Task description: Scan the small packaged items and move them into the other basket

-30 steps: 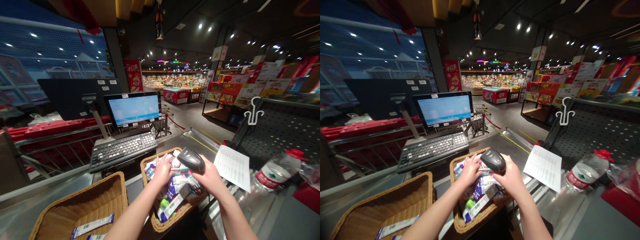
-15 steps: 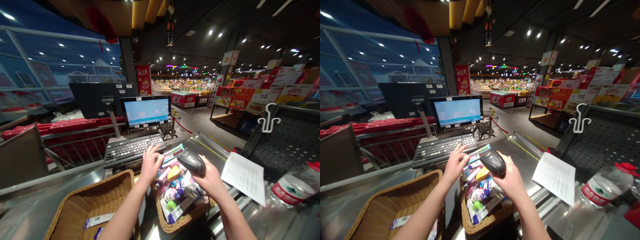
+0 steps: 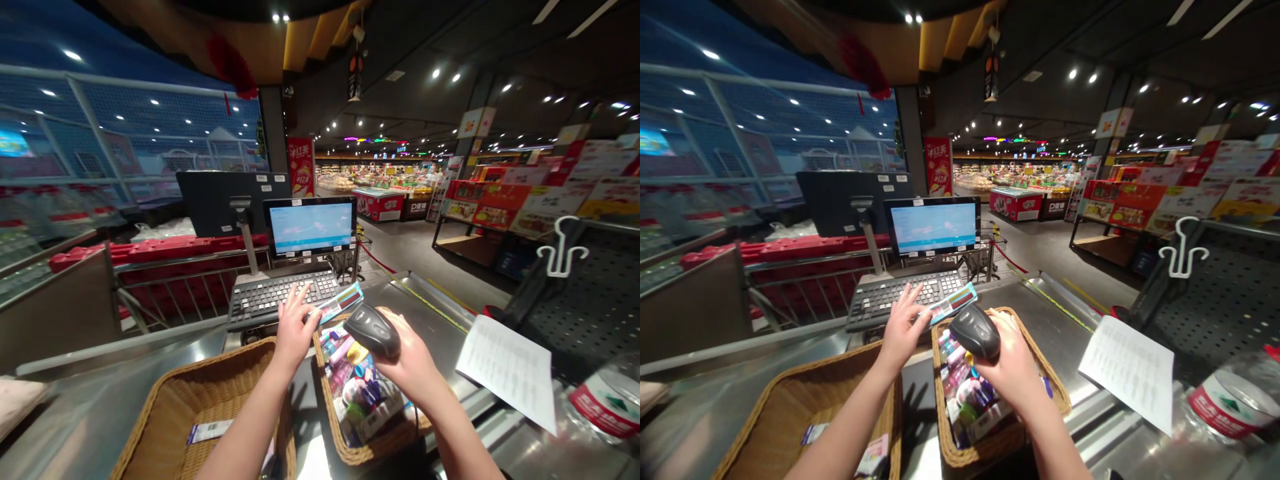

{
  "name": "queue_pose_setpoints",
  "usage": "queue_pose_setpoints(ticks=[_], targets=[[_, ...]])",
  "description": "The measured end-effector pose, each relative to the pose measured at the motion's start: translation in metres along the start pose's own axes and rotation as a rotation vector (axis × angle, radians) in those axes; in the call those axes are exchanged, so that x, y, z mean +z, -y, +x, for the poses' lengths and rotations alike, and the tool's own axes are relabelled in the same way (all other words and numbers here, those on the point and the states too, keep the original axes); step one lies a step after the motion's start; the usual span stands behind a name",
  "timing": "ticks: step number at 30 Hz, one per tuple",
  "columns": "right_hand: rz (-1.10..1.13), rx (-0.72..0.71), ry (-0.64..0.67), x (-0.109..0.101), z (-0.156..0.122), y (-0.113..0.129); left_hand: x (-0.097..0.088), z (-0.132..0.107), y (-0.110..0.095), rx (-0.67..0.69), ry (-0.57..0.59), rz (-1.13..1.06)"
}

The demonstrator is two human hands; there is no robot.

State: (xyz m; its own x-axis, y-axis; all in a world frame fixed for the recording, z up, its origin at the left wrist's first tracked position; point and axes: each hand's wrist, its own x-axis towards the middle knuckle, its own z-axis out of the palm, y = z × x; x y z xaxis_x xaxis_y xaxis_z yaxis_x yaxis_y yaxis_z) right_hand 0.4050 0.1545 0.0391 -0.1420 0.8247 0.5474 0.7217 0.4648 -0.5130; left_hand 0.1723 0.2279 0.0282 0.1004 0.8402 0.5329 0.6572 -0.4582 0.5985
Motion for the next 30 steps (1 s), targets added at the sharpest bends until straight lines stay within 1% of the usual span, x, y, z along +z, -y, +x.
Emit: queue_pose_setpoints(ticks=[6,14,22,27,30], targets=[[0.053,-0.001,0.036,0.012,-0.002,0.011,-0.012,-0.007,0.008,0.04,-0.034,0.101],[0.06,0.023,0.062,0.024,-0.002,0.023,-0.027,-0.02,0.019,0.019,-0.064,0.187],[0.078,-0.036,0.109,0.043,0.002,0.036,-0.049,-0.038,0.038,-0.044,-0.061,0.236],[0.094,-0.051,0.133,0.056,0.005,0.046,-0.065,-0.05,0.054,-0.084,-0.075,0.251],[0.092,-0.066,0.136,0.062,0.006,0.051,-0.076,-0.06,0.065,-0.135,-0.059,0.257]])
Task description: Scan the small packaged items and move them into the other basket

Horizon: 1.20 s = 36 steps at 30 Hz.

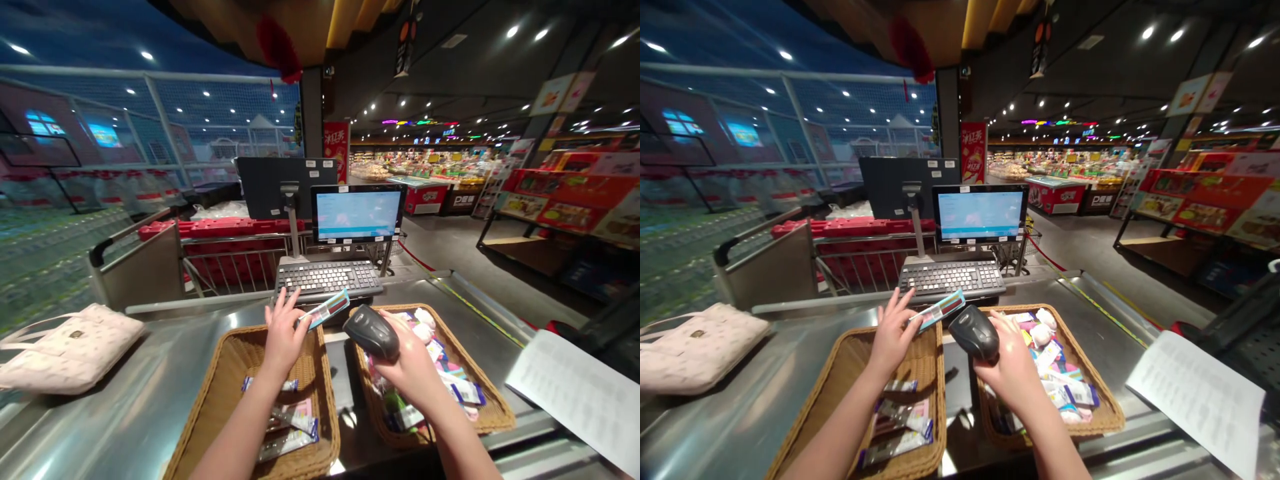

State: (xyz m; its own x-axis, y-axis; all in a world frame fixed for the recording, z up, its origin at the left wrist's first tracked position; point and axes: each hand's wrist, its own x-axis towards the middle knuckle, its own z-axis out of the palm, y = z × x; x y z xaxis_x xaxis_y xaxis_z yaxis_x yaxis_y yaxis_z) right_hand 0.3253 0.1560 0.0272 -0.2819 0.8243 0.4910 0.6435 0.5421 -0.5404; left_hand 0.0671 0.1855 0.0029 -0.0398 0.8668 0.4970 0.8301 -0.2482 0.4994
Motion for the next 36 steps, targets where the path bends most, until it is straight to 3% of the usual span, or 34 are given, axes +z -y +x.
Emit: queue_pose_setpoints(ticks=[11,17,28,36], targets=[[-0.004,-0.025,0.119,0.025,0.004,0.008,-0.024,-0.041,0.059,-0.152,0.217,0.136],[-0.02,-0.05,0.197,0.033,0.005,0.012,-0.027,-0.067,0.083,-0.233,0.371,0.212],[-0.033,-0.072,0.205,0.041,0.003,0.012,0.017,-0.08,0.119,-0.327,0.715,0.238],[-0.008,-0.047,0.201,0.032,0.001,0.014,0.033,-0.089,0.123,-0.34,0.763,0.324]])
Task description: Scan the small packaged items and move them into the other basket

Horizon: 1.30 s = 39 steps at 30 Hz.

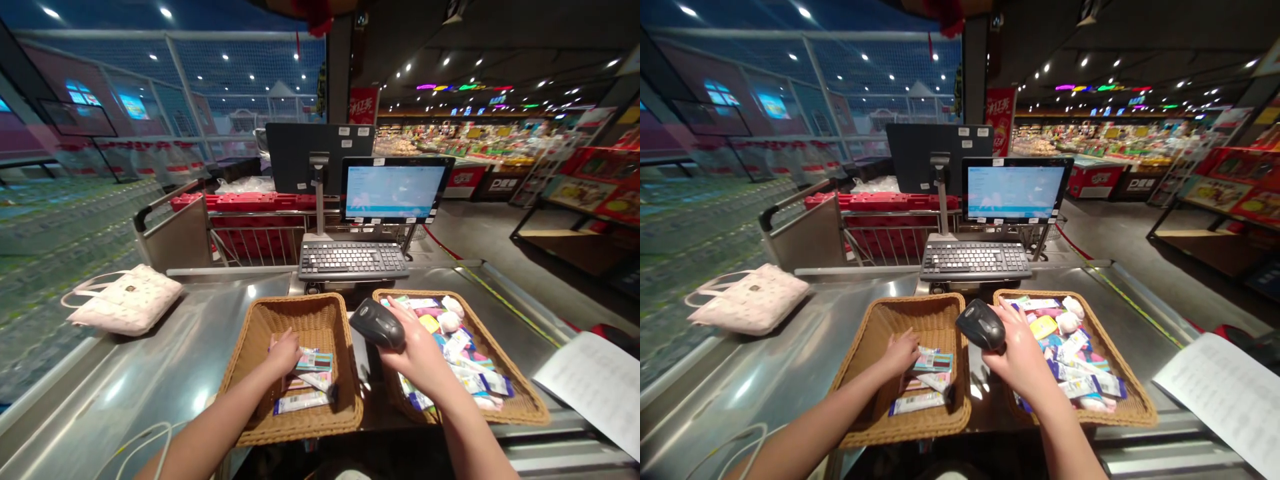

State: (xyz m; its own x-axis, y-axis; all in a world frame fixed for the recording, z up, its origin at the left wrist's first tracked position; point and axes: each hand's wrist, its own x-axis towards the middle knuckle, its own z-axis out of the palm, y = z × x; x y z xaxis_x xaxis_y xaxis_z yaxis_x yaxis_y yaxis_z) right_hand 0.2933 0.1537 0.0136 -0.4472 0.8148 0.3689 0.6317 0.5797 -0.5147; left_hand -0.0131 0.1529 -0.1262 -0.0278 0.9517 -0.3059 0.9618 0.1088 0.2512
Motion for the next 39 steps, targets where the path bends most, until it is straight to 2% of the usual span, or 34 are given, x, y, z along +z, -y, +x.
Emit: queue_pose_setpoints(ticks=[4,8,13,17,22,27,31,35,39], targets=[[0.02,0.035,-0.044,-0.006,-0.007,-0.004,-0.009,-0.004,-0.007,0.014,-0.066,0.038],[0.017,0.085,-0.081,-0.015,-0.016,-0.015,-0.029,-0.006,-0.03,0.12,-0.166,0.028],[0.006,0.119,-0.214,-0.041,-0.03,-0.034,-0.056,-0.001,-0.084,0.341,-0.382,-0.084],[-0.025,0.183,-0.3,-0.065,-0.044,-0.054,-0.065,0.01,-0.138,0.433,-0.428,-0.156],[-0.064,0.223,-0.353,-0.085,-0.06,-0.077,-0.046,0.03,-0.195,0.527,-0.386,-0.108],[-0.099,0.224,-0.342,-0.097,-0.07,-0.088,-0.021,0.049,-0.229,0.574,-0.343,0.07],[-0.107,0.215,-0.342,-0.102,-0.073,-0.094,-0.011,0.059,-0.243,0.557,-0.329,0.126],[-0.106,0.211,-0.334,-0.103,-0.073,-0.1,-0.006,0.064,-0.246,0.545,-0.331,0.119],[-0.098,0.206,-0.309,-0.103,-0.069,-0.104,-0.002,0.065,-0.241,0.649,-0.306,0.062]])
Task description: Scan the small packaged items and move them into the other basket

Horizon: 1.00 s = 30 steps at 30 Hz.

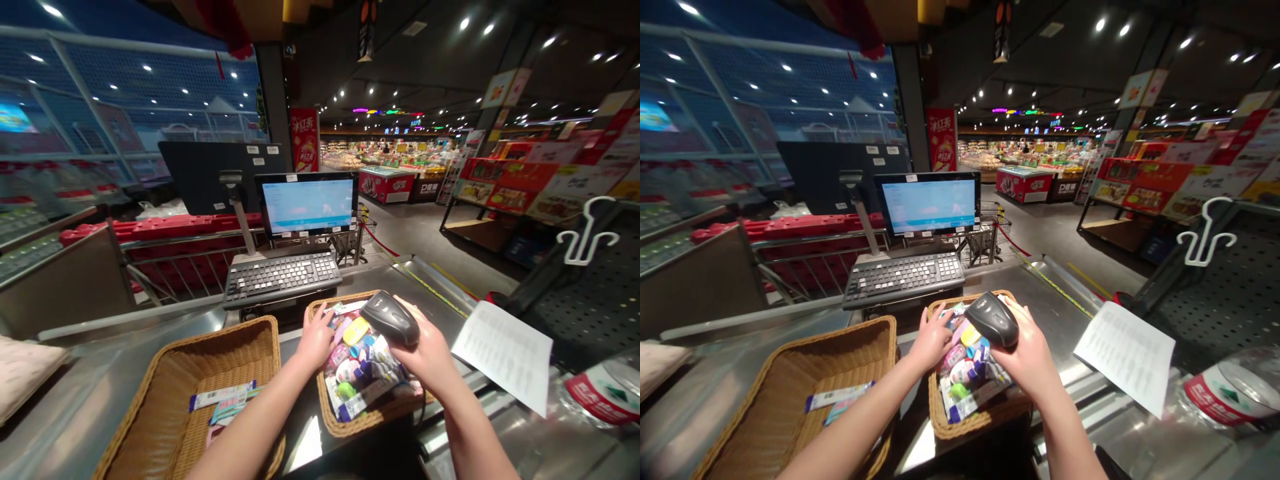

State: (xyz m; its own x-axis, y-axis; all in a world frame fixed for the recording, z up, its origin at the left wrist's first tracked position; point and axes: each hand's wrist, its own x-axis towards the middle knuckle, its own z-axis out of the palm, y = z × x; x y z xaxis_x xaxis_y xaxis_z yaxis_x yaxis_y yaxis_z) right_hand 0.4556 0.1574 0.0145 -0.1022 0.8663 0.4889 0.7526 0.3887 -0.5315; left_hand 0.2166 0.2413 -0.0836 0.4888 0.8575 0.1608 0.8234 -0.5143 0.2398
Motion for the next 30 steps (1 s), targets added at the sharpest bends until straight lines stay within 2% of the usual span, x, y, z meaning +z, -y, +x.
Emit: queue_pose_setpoints(ticks=[3,8,17,19,24,30], targets=[[0.006,-0.009,0.016,0.001,0.003,-0.001,0.0,-0.004,0.001,0.029,0.0,-0.035],[0.016,-0.011,0.032,0.002,0.005,-0.001,-0.003,-0.001,-0.004,-0.076,0.033,0.064],[0.026,-0.011,0.026,0.001,0.002,0.002,0.007,0.008,-0.002,-0.058,0.052,0.11],[0.014,-0.01,0.015,0.001,0.001,0.0,0.007,0.006,0.002,-0.087,0.022,0.047],[0.007,0.006,-0.004,0.001,0.0,-0.001,0.001,-0.001,0.014,-0.197,-0.063,-0.27],[0.005,0.017,-0.004,0.002,0.0,0.002,-0.007,-0.005,0.024,-0.185,-0.112,-0.367]])
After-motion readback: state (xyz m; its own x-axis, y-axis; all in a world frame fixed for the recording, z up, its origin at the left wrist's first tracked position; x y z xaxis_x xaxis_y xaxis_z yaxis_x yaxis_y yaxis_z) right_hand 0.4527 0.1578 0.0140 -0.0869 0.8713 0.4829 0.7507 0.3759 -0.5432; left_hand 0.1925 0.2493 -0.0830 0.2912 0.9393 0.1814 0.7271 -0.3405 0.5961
